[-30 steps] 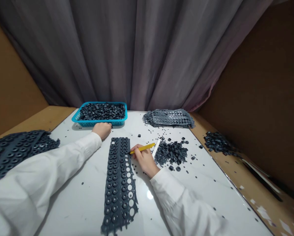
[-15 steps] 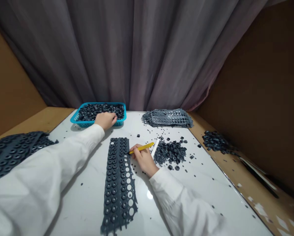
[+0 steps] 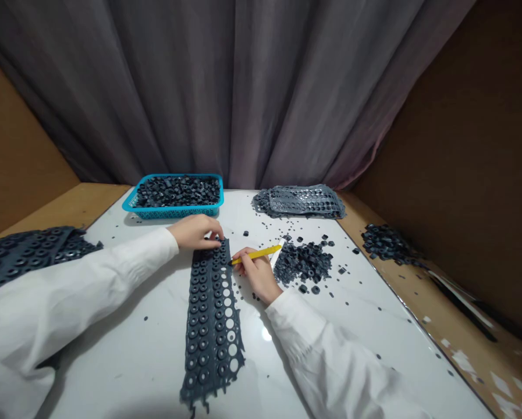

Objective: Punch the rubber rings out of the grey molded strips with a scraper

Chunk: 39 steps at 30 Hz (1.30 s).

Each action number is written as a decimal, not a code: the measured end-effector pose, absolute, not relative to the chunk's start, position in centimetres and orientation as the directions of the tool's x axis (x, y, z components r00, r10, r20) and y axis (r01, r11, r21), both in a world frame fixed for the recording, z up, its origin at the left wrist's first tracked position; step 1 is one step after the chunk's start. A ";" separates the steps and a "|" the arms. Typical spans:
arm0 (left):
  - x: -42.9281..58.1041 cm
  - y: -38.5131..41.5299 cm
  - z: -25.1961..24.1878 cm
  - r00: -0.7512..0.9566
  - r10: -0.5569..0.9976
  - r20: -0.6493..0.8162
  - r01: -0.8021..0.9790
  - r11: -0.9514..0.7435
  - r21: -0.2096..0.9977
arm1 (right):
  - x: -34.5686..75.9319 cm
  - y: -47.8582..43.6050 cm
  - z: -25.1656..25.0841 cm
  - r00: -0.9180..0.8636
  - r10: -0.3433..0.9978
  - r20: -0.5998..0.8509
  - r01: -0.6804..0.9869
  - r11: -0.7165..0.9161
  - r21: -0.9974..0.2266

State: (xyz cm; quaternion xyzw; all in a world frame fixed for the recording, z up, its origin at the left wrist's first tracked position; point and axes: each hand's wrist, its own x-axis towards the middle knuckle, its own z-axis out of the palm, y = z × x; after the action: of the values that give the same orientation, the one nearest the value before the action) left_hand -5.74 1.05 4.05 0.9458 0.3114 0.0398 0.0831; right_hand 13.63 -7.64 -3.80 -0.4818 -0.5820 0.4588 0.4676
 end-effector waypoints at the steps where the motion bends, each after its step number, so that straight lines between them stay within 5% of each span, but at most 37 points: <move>1: -5.3 0.4 3.8 0.846 0.533 -0.012 0.521 -0.821 0.233 | 13.7 -7.7 -3.8 -0.105 0.988 0.111 0.149 0.126 -0.981; 9: -3.4 -1.0 1.7 0.880 0.470 -0.065 0.467 -0.834 0.293 | 13.9 -7.7 -3.7 -0.114 0.988 0.107 0.218 0.130 -0.967; 18: -2.4 -2.5 2.2 0.847 0.509 -0.152 0.523 -0.849 0.072 | 13.3 -7.8 -2.7 -0.180 0.966 0.186 0.335 0.238 -0.912; 22: -3.0 -2.9 0.9 0.871 0.487 -0.073 0.490 -0.871 0.038 | 13.3 -7.9 -2.5 -0.188 0.959 0.211 0.362 0.267 -0.893; 26: -4.4 -3.4 -0.3 0.813 0.568 0.128 0.525 -0.811 0.259 | 13.4 -7.8 -2.6 -0.190 0.966 0.177 0.342 0.235 -0.910; 30: -5.3 -2.7 0.7 0.434 0.858 0.274 0.569 -0.497 0.655 | 13.4 -7.7 -2.7 -0.180 0.972 0.148 0.326 0.201 -0.924; 34: -5.9 -1.2 1.7 0.312 0.950 0.013 0.408 -0.146 0.901 | 13.7 -7.5 -2.6 -0.171 0.979 0.113 0.267 0.157 -0.951; 39: -5.7 -1.2 0.6 0.355 0.885 -0.303 0.214 0.238 0.947 | 13.9 -6.5 -2.4 -0.102 0.989 0.104 0.223 0.124 -0.967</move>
State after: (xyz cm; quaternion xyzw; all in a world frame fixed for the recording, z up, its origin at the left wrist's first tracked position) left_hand -5.72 -1.24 0.61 0.5525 0.4972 0.2748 0.6099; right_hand 13.94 -6.47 -2.45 -0.5018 -0.6040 0.4313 0.4442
